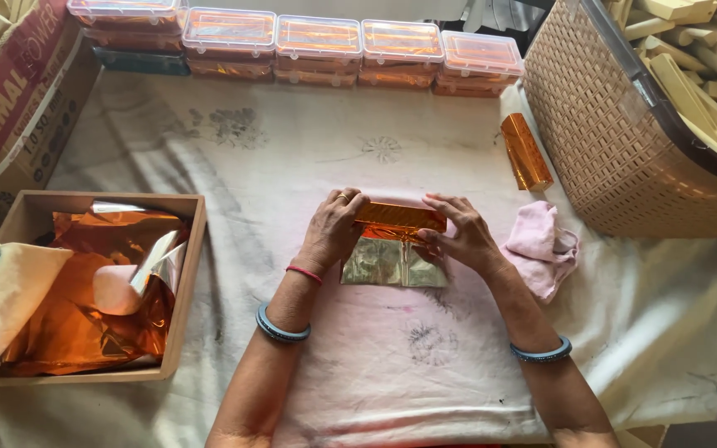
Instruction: The person wraps rectangular blocks in gold foil by hand, uses a wooden tool to press the folds into place, and wipes the finished packages with a pink cloth.
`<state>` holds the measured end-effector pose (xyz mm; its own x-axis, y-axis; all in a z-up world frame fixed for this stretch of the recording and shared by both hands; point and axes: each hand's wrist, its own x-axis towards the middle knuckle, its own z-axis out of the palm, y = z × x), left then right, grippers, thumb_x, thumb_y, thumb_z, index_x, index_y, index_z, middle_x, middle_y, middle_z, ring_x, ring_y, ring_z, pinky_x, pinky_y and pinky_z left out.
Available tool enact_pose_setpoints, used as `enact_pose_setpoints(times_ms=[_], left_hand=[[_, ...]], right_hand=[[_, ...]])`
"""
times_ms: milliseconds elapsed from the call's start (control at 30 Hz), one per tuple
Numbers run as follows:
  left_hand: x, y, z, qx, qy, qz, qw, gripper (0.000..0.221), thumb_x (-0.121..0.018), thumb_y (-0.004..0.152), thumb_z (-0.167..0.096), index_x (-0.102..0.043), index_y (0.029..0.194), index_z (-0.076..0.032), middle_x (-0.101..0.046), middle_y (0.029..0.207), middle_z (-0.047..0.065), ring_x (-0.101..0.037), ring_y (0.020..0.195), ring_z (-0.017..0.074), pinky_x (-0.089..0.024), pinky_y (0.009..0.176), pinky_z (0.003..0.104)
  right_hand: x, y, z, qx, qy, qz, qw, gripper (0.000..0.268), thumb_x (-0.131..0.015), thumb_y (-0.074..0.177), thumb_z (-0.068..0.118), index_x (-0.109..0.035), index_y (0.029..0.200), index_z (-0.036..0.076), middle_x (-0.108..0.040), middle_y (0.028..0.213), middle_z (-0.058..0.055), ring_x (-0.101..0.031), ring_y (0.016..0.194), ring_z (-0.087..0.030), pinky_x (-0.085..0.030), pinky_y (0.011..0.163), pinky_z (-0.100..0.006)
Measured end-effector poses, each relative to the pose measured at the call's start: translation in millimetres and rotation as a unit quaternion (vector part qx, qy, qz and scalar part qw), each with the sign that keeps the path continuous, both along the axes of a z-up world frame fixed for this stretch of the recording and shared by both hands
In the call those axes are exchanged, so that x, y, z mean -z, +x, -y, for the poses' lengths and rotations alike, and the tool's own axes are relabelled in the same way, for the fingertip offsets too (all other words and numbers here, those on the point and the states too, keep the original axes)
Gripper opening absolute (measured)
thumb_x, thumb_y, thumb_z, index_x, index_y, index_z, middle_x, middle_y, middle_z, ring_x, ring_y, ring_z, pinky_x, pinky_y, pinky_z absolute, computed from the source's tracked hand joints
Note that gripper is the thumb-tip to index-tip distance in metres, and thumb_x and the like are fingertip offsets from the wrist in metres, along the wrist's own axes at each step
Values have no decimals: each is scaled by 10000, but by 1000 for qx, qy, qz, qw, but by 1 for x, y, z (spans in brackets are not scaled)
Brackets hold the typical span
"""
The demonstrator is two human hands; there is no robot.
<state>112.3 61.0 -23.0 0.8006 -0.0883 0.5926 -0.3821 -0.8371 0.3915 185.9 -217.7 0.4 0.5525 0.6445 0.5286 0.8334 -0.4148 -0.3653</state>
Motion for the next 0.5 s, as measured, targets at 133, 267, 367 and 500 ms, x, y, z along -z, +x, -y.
enact_pose_setpoints(times_ms=[133,267,367,500], left_hand=[[5,2,1,-17,16,2,1000,404,-794,780,-57,-609,1134,-115,-648,1237,88,-612,1167,306,-538,962,410],[-1,-2,-1,-12,12,4,1000,421,-803,761,-74,-614,1134,-120,-644,1233,84,-613,1171,310,-529,955,432],[-4,-3,-5,1,-29,-12,999,442,-812,733,-79,-619,1128,-122,-637,1218,94,-609,1151,328,-521,942,444],[-5,-5,-11,29,-92,-54,994,439,-813,737,-82,-613,1127,-108,-628,1184,107,-609,1133,333,-519,954,437]], right_hand=[[0,-2,-5,15,-77,57,995,566,-739,897,420,-650,1383,145,-660,1406,-82,-593,1248,-238,-462,1023,-441],[-7,-9,-7,39,-113,80,990,472,-684,952,416,-665,1365,189,-710,1322,0,-617,1252,-191,-370,1081,-464],[-9,-10,-9,44,-117,109,986,450,-683,953,410,-674,1346,191,-723,1296,10,-623,1236,-190,-353,1098,-499],[-4,-6,-6,43,-111,106,987,448,-696,947,398,-681,1345,193,-734,1276,11,-631,1214,-195,-362,1092,-491]])
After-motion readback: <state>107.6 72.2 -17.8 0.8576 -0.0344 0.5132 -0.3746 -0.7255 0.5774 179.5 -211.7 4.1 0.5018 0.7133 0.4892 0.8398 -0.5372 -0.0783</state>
